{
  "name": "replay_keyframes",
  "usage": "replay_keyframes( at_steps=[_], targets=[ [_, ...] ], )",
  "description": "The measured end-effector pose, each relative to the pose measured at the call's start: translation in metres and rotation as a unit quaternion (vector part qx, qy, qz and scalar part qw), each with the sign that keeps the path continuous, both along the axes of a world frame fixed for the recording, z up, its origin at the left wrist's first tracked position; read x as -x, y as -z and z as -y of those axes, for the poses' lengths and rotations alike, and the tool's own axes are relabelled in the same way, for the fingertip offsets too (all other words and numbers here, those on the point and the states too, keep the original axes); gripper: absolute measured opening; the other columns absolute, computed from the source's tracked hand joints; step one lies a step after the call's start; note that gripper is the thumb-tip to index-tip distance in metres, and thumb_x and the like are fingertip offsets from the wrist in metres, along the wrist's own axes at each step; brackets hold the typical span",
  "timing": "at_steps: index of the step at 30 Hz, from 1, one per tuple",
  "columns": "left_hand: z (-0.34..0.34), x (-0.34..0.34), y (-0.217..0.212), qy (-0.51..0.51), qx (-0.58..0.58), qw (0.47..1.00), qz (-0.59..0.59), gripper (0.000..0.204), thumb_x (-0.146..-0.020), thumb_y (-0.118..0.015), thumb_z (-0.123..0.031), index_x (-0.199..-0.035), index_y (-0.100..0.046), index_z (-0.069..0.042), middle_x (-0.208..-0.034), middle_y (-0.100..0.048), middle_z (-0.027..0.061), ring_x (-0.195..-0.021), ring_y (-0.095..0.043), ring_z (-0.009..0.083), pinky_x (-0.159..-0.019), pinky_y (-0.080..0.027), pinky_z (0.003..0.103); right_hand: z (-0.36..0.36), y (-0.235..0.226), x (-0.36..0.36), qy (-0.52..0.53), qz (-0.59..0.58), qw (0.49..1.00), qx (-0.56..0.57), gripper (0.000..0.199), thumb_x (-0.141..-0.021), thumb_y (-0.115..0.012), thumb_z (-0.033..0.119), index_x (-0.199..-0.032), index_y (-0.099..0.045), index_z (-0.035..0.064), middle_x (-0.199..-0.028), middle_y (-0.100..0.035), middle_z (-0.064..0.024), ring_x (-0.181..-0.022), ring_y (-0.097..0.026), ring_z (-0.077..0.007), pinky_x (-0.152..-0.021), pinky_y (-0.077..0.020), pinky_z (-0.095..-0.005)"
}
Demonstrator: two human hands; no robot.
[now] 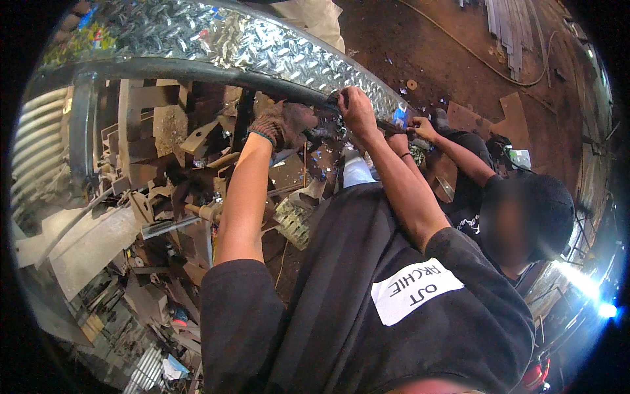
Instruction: The person holds a curved metal frame with a diamond plate pattern while another person welds along its edge. The camera wearer maintains the frame's position throughout the process.
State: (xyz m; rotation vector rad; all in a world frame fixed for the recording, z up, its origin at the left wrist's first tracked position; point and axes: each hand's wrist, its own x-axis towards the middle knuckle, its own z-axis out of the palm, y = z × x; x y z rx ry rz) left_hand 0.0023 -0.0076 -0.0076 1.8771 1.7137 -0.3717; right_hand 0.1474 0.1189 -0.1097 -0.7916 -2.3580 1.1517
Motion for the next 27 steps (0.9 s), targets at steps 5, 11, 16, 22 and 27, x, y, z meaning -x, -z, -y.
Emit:
replay_keyframes(
  at_steps=[5,11,16,22,27],
  targets=[
    [0.0015,-0.0006,-0.0035,-0.005,-0.004,1.0,0.017,0.028,-0.065,-0.069,-0.022,-0.09,-0.065,-0.008,-0.097,-0.065,0.0146,-0.097,-0.063,0.0313,-0.084,-0.051,0.041,0.0027,0.0047,0.0032,0.01,-0.013,1.0,0.016,0.019,-0.088,-0.056,0.018,-0.092,-0.053,-0.0002,-0.089,-0.058,-0.0235,-0.085,-0.057,-0.0415,-0.075,-0.046,-0.0479],
    [-0.0003,-0.0027,-0.0092,0.012,0.021,1.0,-0.016,0.043,-0.057,-0.075,-0.015,-0.097,-0.058,-0.013,-0.104,-0.061,0.0058,-0.103,-0.06,0.0274,-0.088,-0.051,0.039,0.0016,0.0069,0.0015,0.091,-0.037,0.988,0.12,0.015,-0.084,-0.063,0.014,-0.09,-0.062,-0.0002,-0.081,-0.064,-0.0173,-0.078,-0.063,-0.0331,-0.073,-0.0491,-0.0386],
    [-0.0003,-0.002,-0.007,0.013,-0.005,1.0,-0.006,0.029,-0.066,-0.068,-0.02,-0.093,-0.065,-0.011,-0.101,-0.064,0.0127,-0.1,-0.062,0.0283,-0.087,-0.05,0.039,-0.001,0.0027,-0.0029,0.055,-0.051,0.993,0.093,0.019,-0.084,-0.066,0.016,-0.094,-0.064,0.0009,-0.082,-0.066,-0.0165,-0.077,-0.065,-0.0305,-0.073,-0.0499,-0.0376],
    [-0.0006,-0.0009,-0.006,0.033,-0.004,0.999,-0.027,0.03,-0.066,-0.069,-0.019,-0.095,-0.065,-0.011,-0.1,-0.065,0.0123,-0.1,-0.062,0.0295,-0.086,-0.051,0.039,-0.0037,-0.0017,-0.0036,0.004,-0.015,1.0,0.017,0.016,-0.086,-0.063,0.014,-0.093,-0.063,0.0,-0.088,-0.064,-0.0181,-0.082,-0.063,-0.0341,-0.076,-0.0489,-0.0411],
    [-0.001,-0.0017,-0.0086,0.023,0.014,0.999,-0.019,0.029,-0.066,-0.069,-0.016,-0.093,-0.062,-0.011,-0.098,-0.063,0.0114,-0.097,-0.063,0.0293,-0.086,-0.052,0.04,-0.0034,0.0041,0.0006,-0.01,-0.017,1.0,-0.008,0.014,-0.088,-0.059,0.014,-0.091,-0.058,0.0002,-0.095,-0.062,-0.0208,-0.09,-0.059,-0.039,-0.079,-0.0465,-0.0445]
  ],
)
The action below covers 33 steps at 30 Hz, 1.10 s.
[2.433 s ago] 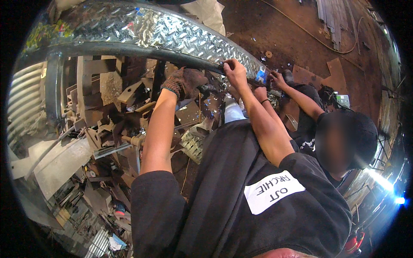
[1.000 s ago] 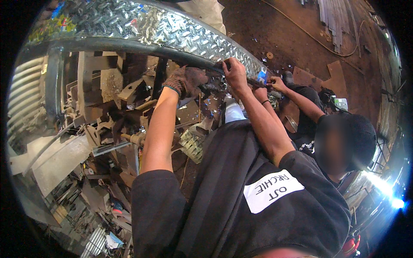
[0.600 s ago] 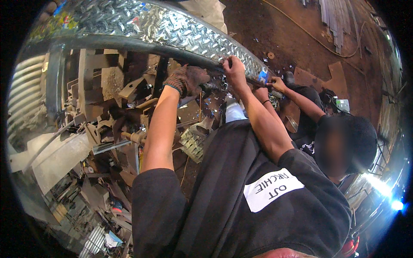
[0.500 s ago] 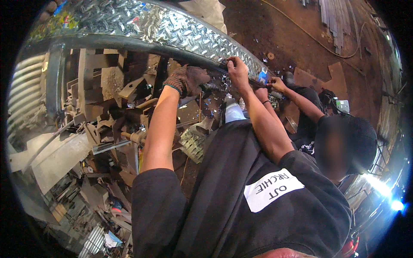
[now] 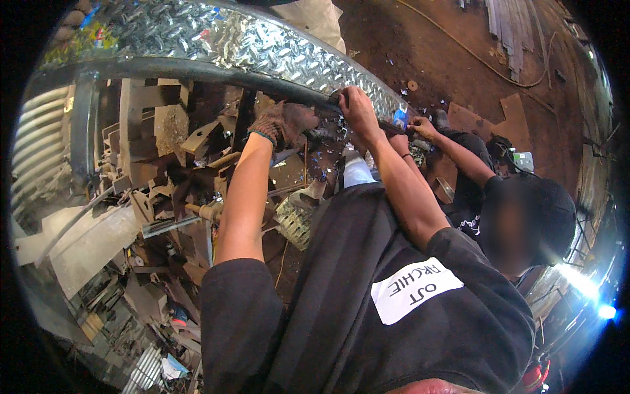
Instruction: The person holds a curved metal frame with a diamond plate pattern while another person welds along its edge. The camera wearer maintains the frame's position throughout the process.
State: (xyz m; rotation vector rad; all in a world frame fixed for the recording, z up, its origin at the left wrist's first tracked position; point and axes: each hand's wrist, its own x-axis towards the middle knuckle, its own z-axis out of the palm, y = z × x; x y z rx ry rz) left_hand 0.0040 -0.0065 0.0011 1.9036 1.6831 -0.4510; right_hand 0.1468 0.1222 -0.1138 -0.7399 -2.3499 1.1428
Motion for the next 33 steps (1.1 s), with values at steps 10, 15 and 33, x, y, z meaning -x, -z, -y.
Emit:
replay_keyframes(
  at_steps=[10,15,33],
  targets=[
    [-0.001,0.0,0.004,0.002,0.0,1.0,-0.001,0.029,-0.066,-0.069,-0.019,-0.093,-0.062,-0.01,-0.096,-0.064,0.0128,-0.097,-0.062,0.0307,-0.085,-0.051,0.041,-0.01,-0.004,-0.007,0.049,0.032,0.985,0.162,0.02,-0.087,-0.061,0.019,-0.097,-0.064,0.0015,-0.087,-0.067,-0.0178,-0.084,-0.066,-0.0326,-0.077,-0.05,-0.0379],
    [0.001,0.001,0.008,-0.004,-0.027,1.0,-0.004,0.028,-0.065,-0.069,-0.019,-0.09,-0.062,-0.01,-0.094,-0.064,0.0123,-0.096,-0.063,0.03,-0.085,-0.052,0.04,-0.005,-0.013,-0.007,0.028,0.013,0.992,0.126,0.02,-0.084,-0.066,0.018,-0.096,-0.066,0.0022,-0.088,-0.067,-0.0173,-0.084,-0.066,-0.0306,-0.076,-0.0504,-0.0368],
    [-0.001,-0.002,-0.004,-0.026,0.001,1.0,0.004,0.031,-0.064,-0.071,-0.017,-0.093,-0.061,-0.009,-0.096,-0.064,0.0128,-0.097,-0.063,0.0312,-0.086,-0.052,0.04,-0.012,-0.004,0.0,0.036,0.076,0.983,0.16,0.019,-0.087,-0.059,0.017,-0.092,-0.062,-0.0011,-0.087,-0.065,-0.0217,-0.085,-0.064,-0.0349,-0.076,-0.0483,-0.041]
  ],
)
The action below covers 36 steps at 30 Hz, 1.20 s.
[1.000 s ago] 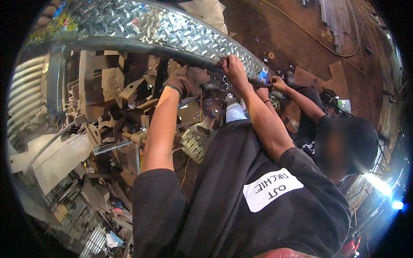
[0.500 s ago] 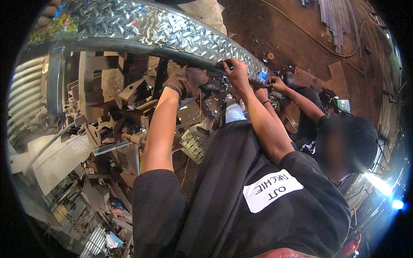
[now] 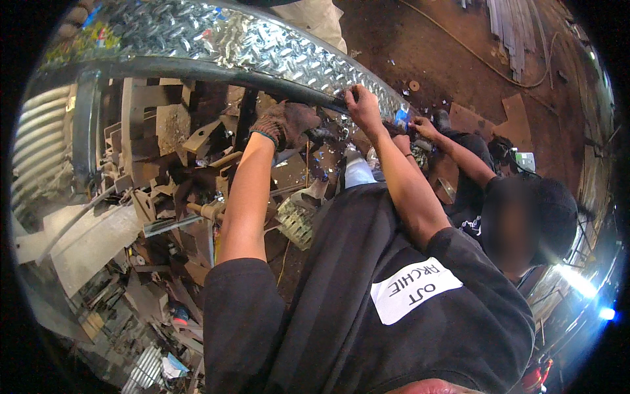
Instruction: The person holds a curved metal frame with a diamond plate pattern while another person welds along its edge. The camera wearer maintains the frame's position throughout the process.
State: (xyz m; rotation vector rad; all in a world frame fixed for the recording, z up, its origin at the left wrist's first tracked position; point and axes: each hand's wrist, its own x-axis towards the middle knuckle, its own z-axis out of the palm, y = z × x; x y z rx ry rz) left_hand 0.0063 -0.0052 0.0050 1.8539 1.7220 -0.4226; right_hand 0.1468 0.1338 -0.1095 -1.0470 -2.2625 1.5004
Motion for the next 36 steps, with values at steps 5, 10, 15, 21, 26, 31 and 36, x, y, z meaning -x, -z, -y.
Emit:
replay_keyframes(
  at_steps=[5,10,15,21,26,31,36],
  targets=[
    [0.001,0.001,0.001,0.016,-0.03,0.999,0.02,0.029,-0.066,-0.069,-0.019,-0.093,-0.064,-0.009,-0.096,-0.065,0.0151,-0.097,-0.063,0.0327,-0.086,-0.051,0.041,0.003,-0.003,-0.008,0.034,-0.03,0.999,0.021,0.022,-0.085,-0.064,0.019,-0.097,-0.066,0.0008,-0.085,-0.068,-0.0187,-0.081,-0.068,-0.0272,-0.073,-0.0504,-0.0356],
    [0.0,0.0,0.001,0.024,-0.021,0.999,-0.015,0.026,-0.067,-0.068,-0.018,-0.09,-0.064,-0.008,-0.096,-0.065,0.0138,-0.093,-0.065,0.0299,-0.083,-0.053,0.04,0.013,-0.011,-0.005,0.042,-0.022,0.998,-0.031,0.022,-0.082,-0.068,0.022,-0.091,-0.069,0.0011,-0.082,-0.069,-0.0168,-0.076,-0.068,-0.0264,-0.071,-0.0516,-0.0348],
    [0.005,0.002,0.006,0.024,-0.063,0.998,0.008,0.024,-0.069,-0.065,-0.017,-0.091,-0.064,-0.008,-0.094,-0.066,0.0136,-0.091,-0.065,0.0308,-0.081,-0.054,0.039,0.016,-0.014,0.0,0.058,0.006,0.997,-0.054,0.023,-0.08,-0.069,0.023,-0.086,-0.07,0.0007,-0.079,-0.069,-0.0174,-0.075,-0.068,-0.0287,-0.071,-0.052,-0.0361],
    [0.004,0.005,0.015,0.036,-0.061,0.997,-0.008,0.023,-0.069,-0.063,-0.014,-0.092,-0.065,-0.009,-0.096,-0.066,0.0127,-0.093,-0.064,0.0311,-0.082,-0.053,0.039,0.017,-0.01,0.008,0.065,0.033,0.995,-0.061,0.025,-0.08,-0.065,0.024,-0.084,-0.067,-0.0016,-0.076,-0.067,-0.0196,-0.074,-0.067,-0.0315,-0.071,-0.0512,-0.0393],
    [0.005,0.001,0.004,0.038,-0.105,0.994,-0.011,0.024,-0.066,-0.066,-0.017,-0.089,-0.064,-0.01,-0.093,-0.066,0.0117,-0.088,-0.066,0.0305,-0.077,-0.054,0.039,0.016,-0.005,0.004,0.044,0.037,0.998,-0.029,0.027,-0.081,-0.063,0.024,-0.088,-0.065,-0.0018,-0.077,-0.066,-0.0201,-0.074,-0.067,-0.0317,-0.071,-0.051,-0.0393],
    [-0.001,0.0,0.001,0.033,-0.017,0.999,-0.024,0.027,-0.064,-0.068,-0.021,-0.088,-0.064,-0.011,-0.092,-0.066,0.0109,-0.091,-0.065,0.0285,-0.08,-0.053,0.04,0.009,0.009,-0.005,0.058,-0.007,0.998,0.031,0.024,-0.084,-0.063,0.021,-0.093,-0.066,-0.0006,-0.08,-0.068,-0.017,-0.075,-0.068,-0.026,-0.071,-0.0515,-0.0359],
    [0.004,0.001,0.01,0.01,-0.036,0.999,0.005,0.033,-0.062,-0.073,-0.024,-0.092,-0.065,-0.011,-0.096,-0.065,0.0141,-0.097,-0.063,0.0307,-0.087,-0.05,0.041,0.015,0.006,-0.008,0.054,-0.035,0.998,-0.01,0.021,-0.084,-0.066,0.018,-0.094,-0.068,0.0002,-0.084,-0.07,-0.0131,-0.075,-0.068,-0.0205,-0.073,-0.0516,-0.0328]
  ],
)
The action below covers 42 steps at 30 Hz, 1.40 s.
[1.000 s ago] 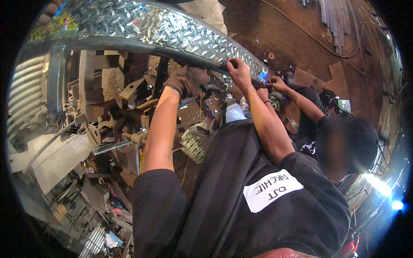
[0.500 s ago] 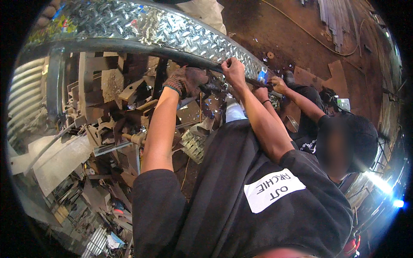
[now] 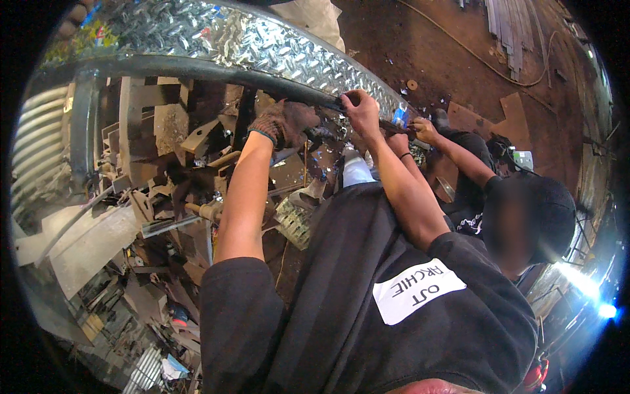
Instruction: The person holds a curved metal frame with a diamond plate pattern while another person welds along its edge. The camera wearer maintains the frame's position throughout the process.
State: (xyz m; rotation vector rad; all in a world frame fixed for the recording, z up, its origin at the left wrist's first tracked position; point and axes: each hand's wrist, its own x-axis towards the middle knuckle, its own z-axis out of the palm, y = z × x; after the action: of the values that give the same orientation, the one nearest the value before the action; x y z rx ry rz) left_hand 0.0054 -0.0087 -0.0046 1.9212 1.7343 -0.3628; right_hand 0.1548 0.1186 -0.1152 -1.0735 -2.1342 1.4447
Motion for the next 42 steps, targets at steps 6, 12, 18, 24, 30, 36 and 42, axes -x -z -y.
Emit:
replay_keyframes(
  at_steps=[6,12,18,24,30,36,42],
  targets=[
    [0.0,0.001,-0.005,0.014,0.015,1.0,-0.01,0.035,-0.062,-0.072,-0.025,-0.093,-0.065,-0.011,-0.098,-0.065,0.0134,-0.099,-0.063,0.0293,-0.086,-0.051,0.041,0.003,-0.016,0.005,0.017,0.02,1.0,0.009,0.023,-0.083,-0.068,0.021,-0.092,-0.068,0.0003,-0.083,-0.07,-0.0156,-0.077,-0.068,-0.0249,-0.073,-0.0514,-0.0342],
    [-0.004,0.0,-0.008,0.017,0.031,0.999,-0.008,0.034,-0.063,-0.071,-0.026,-0.092,-0.064,-0.011,-0.097,-0.064,0.0118,-0.097,-0.063,0.0289,-0.084,-0.052,0.04,-0.003,-0.008,0.006,0.008,0.034,0.999,-0.027,0.025,-0.084,-0.065,0.024,-0.09,-0.065,-0.0009,-0.08,-0.067,-0.019,-0.076,-0.067,-0.0302,-0.073,-0.0507,-0.0385],
    [-0.003,0.004,0.001,0.016,0.025,0.999,0.016,0.036,-0.064,-0.071,-0.032,-0.092,-0.064,-0.01,-0.095,-0.064,0.0115,-0.093,-0.063,0.0297,-0.081,-0.053,0.039,-0.009,0.006,-0.008,0.0,0.013,1.0,0.006,0.023,-0.085,-0.065,0.022,-0.092,-0.065,0.0008,-0.082,-0.068,-0.0157,-0.077,-0.068,-0.0249,-0.071,-0.0507,-0.0352],
    [-0.002,0.003,0.0,0.003,0.055,0.998,0.005,0.038,-0.066,-0.068,-0.036,-0.094,-0.064,-0.01,-0.098,-0.064,0.0122,-0.097,-0.063,0.0307,-0.085,-0.051,0.041,-0.007,0.003,-0.007,-0.015,-0.051,0.998,-0.013,0.018,-0.085,-0.065,0.017,-0.094,-0.067,0.0021,-0.084,-0.069,-0.0126,-0.079,-0.068,-0.0219,-0.073,-0.051,-0.0334],
    [-0.002,0.002,-0.007,0.004,0.026,1.0,0.005,0.04,-0.067,-0.068,-0.039,-0.096,-0.065,-0.011,-0.099,-0.064,0.0131,-0.098,-0.062,0.0304,-0.087,-0.051,0.04,-0.019,-0.01,-0.003,-0.095,-0.033,0.99,-0.1,0.017,-0.083,-0.067,0.016,-0.093,-0.067,0.002,-0.088,-0.067,-0.0156,-0.081,-0.066,-0.03,-0.073,-0.0509,-0.0362],
    [-0.006,-0.001,-0.008,-0.002,0.071,0.997,-0.016,0.041,-0.067,-0.069,-0.04,-0.096,-0.066,-0.012,-0.1,-0.064,0.012,-0.099,-0.063,0.0287,-0.087,-0.051,0.04,-0.038,-0.012,-0.002,-0.203,-0.038,0.969,-0.137,0.015,-0.085,-0.066,0.016,-0.09,-0.066,0.0021,-0.088,-0.065,-0.0159,-0.082,-0.063,-0.0343,-0.072,-0.05,-0.0403],
    [0.0,0.004,-0.006,0.012,-0.022,0.999,0.026,0.035,-0.065,-0.07,-0.036,-0.09,-0.065,-0.013,-0.091,-0.064,0.011,-0.091,-0.064,0.0288,-0.083,-0.052,0.041,-0.043,-0.007,0.0,-0.238,-0.054,0.954,-0.174,0.013,-0.085,-0.064,0.014,-0.092,-0.064,0.0035,-0.089,-0.063,-0.0149,-0.082,-0.062,-0.036,-0.071,-0.05,-0.0414]
  ],
)
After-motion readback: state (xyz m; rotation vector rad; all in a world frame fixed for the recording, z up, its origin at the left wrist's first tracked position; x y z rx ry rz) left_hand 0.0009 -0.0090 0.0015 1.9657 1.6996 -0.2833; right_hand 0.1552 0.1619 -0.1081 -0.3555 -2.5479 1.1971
